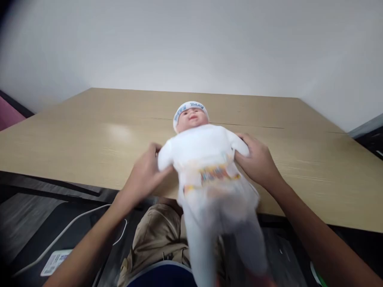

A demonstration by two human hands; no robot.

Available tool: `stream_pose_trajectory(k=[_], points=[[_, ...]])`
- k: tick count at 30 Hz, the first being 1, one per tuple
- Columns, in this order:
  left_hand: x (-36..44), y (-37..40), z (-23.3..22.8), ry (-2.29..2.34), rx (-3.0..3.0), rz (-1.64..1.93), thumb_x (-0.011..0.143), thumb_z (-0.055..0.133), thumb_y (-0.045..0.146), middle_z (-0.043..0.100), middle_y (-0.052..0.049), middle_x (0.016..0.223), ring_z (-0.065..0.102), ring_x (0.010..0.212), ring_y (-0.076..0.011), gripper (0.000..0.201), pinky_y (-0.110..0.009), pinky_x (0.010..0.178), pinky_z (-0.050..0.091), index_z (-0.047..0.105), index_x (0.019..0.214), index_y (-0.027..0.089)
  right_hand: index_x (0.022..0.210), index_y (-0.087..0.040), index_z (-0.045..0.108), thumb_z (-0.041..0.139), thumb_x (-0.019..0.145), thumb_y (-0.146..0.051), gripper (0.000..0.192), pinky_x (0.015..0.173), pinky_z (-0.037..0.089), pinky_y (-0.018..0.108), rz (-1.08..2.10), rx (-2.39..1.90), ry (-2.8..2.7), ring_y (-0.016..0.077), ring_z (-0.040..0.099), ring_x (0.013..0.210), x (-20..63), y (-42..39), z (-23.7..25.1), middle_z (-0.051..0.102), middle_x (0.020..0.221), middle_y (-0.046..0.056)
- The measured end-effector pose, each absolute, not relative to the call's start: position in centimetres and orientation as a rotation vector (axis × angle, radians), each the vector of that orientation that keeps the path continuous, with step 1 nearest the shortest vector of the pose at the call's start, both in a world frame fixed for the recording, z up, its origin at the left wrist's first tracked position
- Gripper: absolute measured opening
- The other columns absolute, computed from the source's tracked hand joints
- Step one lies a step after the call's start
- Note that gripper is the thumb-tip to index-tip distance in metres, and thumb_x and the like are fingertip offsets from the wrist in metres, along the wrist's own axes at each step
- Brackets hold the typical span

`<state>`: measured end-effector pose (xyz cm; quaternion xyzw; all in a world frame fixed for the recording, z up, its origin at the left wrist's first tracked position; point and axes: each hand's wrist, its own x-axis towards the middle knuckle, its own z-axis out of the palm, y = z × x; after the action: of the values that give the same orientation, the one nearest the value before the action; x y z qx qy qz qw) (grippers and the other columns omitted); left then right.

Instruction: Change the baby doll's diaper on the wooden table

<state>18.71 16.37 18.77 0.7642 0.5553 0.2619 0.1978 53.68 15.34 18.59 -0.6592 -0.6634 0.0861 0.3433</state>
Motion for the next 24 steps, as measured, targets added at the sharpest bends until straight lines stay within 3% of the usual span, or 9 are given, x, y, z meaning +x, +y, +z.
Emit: stream_pose_trajectory(k=[3,5,7,10,14,19,22,24], points=[[16.8,5.8,16.5,1.403,2.05,0.5,0.089,0.077,0.048,0.074,-0.013,0.12,0.071,0.108,-0.0389,0.052,-0.049,0.09,0.056,0.054,0.13,0.026,0.138,-0.032,0.075,0.069,0.093,-0.04,0.046,0.094,0.057,0.049,0.362,-1.55,-1.843,0.0388,0.075,0.113,54.2,7.6,19.1,0.081,0.131,0.011],[15.1,-0.1,13.9,1.277,2.004,0.316,0.082,0.08,0.041,0.074,-0.014,0.129,0.071,0.116,-0.0402,0.054,-0.051,0.096,0.059,0.059,0.131,0.028,0.146,-0.045,0.071,0.073,0.091,-0.034,0.056,0.094,0.06,0.05,0.489,-1.482,-1.938,0.0395,0.075,0.119,53.7,3.0,19.0,0.079,0.138,0.007],[13.1,-4.7,11.0,1.228,1.952,0.155,0.075,0.079,0.036,0.077,-0.014,0.124,0.073,0.115,-0.0429,0.06,-0.054,0.1,0.06,0.062,0.132,0.028,0.15,-0.051,0.068,0.074,0.091,-0.03,0.063,0.097,0.062,0.052,0.64,-1.436,-2.013,0.0412,0.074,0.125,52.2,-0.9,18.4,0.076,0.142,0.006],[10.2,-9.1,7.7,1.278,1.913,0.033,0.07,0.074,0.027,0.077,-0.016,0.133,0.072,0.128,-0.0464,0.079,-0.056,0.108,0.059,0.06,0.147,0.03,0.154,-0.048,0.068,0.072,0.089,-0.022,0.07,0.1,0.063,0.051,0.848,-1.425,-2.063,0.0394,0.073,0.125,48.9,-4.6,16.6,0.076,0.14,0.007],[8.0,-11.6,6.5,1.366,1.888,-0.043,0.067,0.075,0.03,0.08,-0.012,0.123,0.076,0.116,-0.0455,0.088,-0.051,0.097,0.063,0.056,0.152,0.034,0.152,-0.035,0.071,0.064,0.088,-0.013,0.068,0.108,0.06,0.048,0.901,-1.44,-2.063,0.0339,0.071,0.126,45.3,-5.4,11.6,0.078,0.136,0.008],[7.2,-12.3,6.1,1.369,1.9,-0.069,0.086,0.069,0.047,0.08,-0.014,0.133,0.08,0.116,-0.0426,0.081,-0.048,0.099,0.063,0.047,0.162,0.035,0.15,-0.031,0.076,0.066,0.093,-0.02,0.059,0.126,0.052,0.052,1.102,-1.41,-2.061,0.0354,0.07,0.141,45.0,-4.0,4.4,0.077,0.152,0.008],[5.9,-12.5,5.7,1.374,1.878,-0.141,0.086,0.073,0.058,0.084,-0.012,0.124,0.082,0.111,-0.0432,0.092,-0.045,0.094,0.064,0.042,0.17,0.04,0.151,-0.034,0.076,0.066,0.101,-0.029,0.052,0.129,0.05,0.052,1.173,-1.408,-2.062,0.035,0.069,0.147,46.1,-4.5,2.6,0.074,0.158,0.005],[4.9,-12.5,6.4,1.351,1.915,-0.163,0.084,0.077,0.061,0.084,-0.012,0.13,0.081,0.116,-0.0436,0.098,-0.046,0.098,0.065,0.042,0.174,0.041,0.154,-0.032,0.074,0.06,0.109,-0.039,0.048,0.131,0.048,0.057,1.149,-1.447,-2.022,0.0362,0.067,0.149,46.7,-5.4,2.8,0.073,0.16,0.008]])
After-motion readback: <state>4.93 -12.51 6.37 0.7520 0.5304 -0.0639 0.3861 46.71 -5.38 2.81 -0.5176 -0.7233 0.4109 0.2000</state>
